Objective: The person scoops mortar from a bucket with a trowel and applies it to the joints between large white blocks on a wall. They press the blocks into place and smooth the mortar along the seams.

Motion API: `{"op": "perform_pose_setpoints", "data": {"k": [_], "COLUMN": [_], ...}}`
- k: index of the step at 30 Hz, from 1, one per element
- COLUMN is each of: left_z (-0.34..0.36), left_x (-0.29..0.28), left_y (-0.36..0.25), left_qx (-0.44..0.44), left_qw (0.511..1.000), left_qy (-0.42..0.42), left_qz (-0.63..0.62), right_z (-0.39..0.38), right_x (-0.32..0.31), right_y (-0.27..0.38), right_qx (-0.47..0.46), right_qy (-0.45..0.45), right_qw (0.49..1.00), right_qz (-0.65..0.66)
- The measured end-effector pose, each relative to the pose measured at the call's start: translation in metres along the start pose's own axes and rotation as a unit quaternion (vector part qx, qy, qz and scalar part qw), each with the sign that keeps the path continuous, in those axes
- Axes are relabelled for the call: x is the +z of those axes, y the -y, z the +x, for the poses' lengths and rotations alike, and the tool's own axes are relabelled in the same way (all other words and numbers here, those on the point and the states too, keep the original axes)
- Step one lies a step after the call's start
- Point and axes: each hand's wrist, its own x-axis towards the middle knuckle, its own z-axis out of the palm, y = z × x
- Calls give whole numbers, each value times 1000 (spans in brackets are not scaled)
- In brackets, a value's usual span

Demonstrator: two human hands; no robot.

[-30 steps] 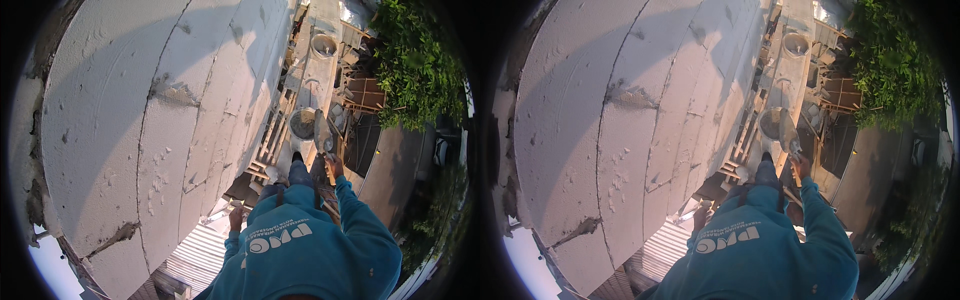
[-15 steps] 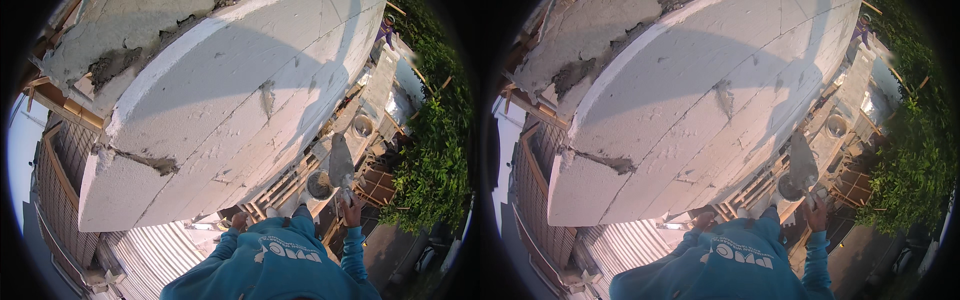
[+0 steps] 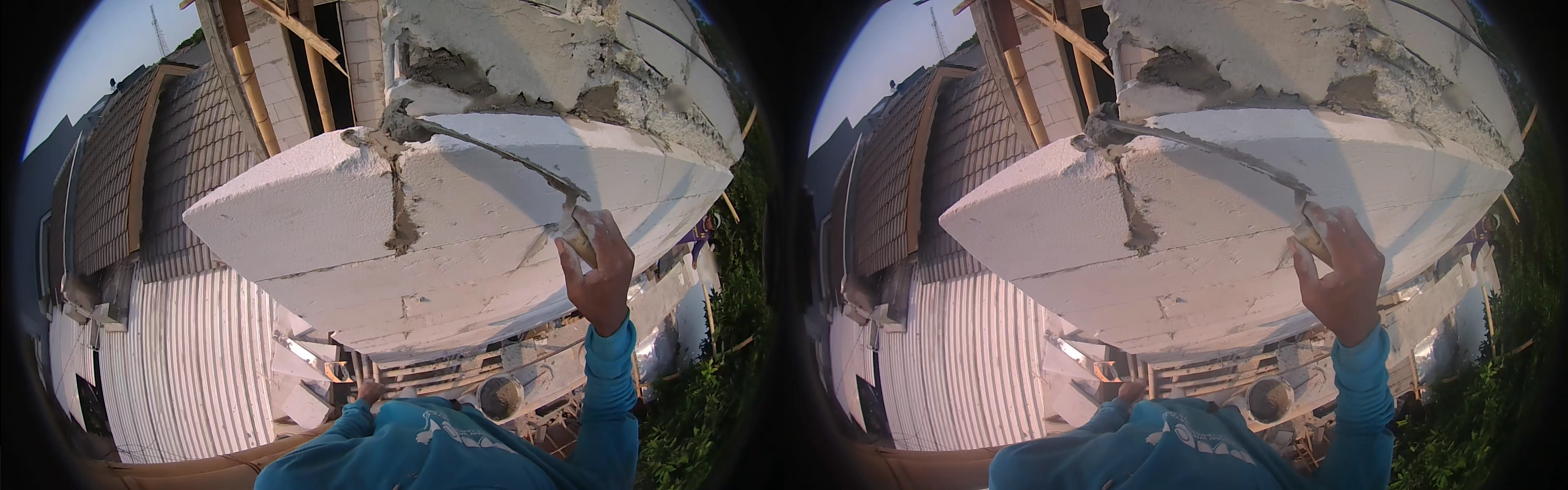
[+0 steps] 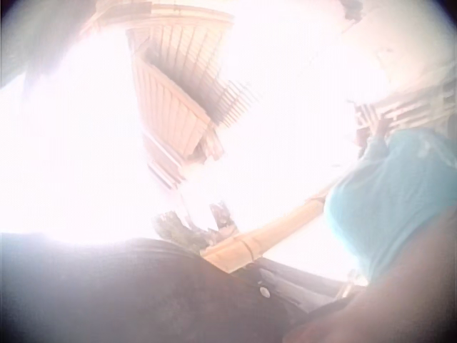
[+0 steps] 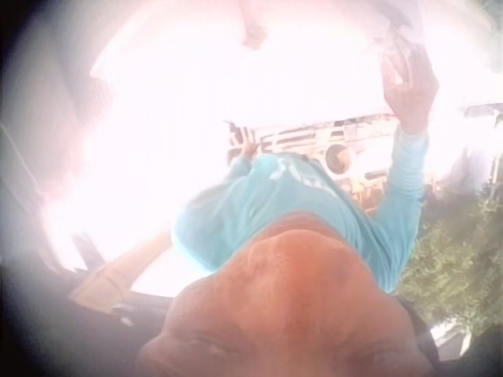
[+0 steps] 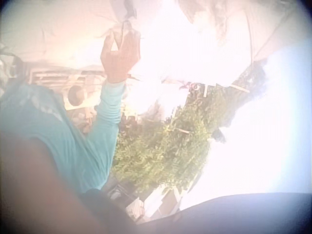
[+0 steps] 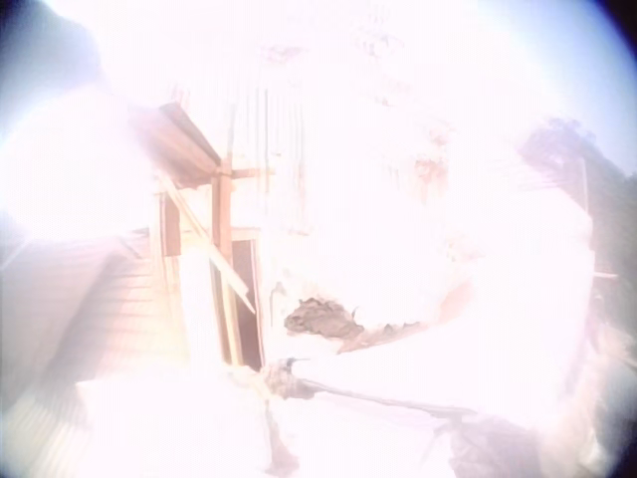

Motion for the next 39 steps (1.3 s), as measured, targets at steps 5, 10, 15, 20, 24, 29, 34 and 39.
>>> {"op": "perform_pose_setpoints", "data": {"k": [5, 10, 15, 20, 24, 29, 34, 39], "left_z": [-43, -53, -55, -40, -40, -35, -45, -34], "left_x": [-11, -17, -28, 26, 13, 9, 9, 14], "left_y": [6, 6, 11, 29, 42, 41, 42, 47], "left_qx": [38, -4, -62, -26, -52, -17, 36, -31], "left_qw": [981, 957, 934, 944, 938, 948, 964, 956], "left_qy": [109, 161, 135, 84, 100, 125, 156, 73], "left_qz": [-154, -240, -325, -317, -329, -292, -212, -282], "right_z": [27, 12, 7, 47, 74, 66, 45, 17], "right_x": [23, 7, -5, 8, 28, 26, 24, 3], "right_y": [7, -19, -28, 8, 35, 5, -11, -16], "right_qx": [-71, -41, -26, -85, -146, -137, -76, -39], "right_qy": [4, -4, -53, -59, 14, 7, 19, 8], "right_qw": [989, 985, 978, 982, 976, 970, 972, 975], "right_qz": [-132, -166, -199, -157, -160, -201, -220, -219]}}
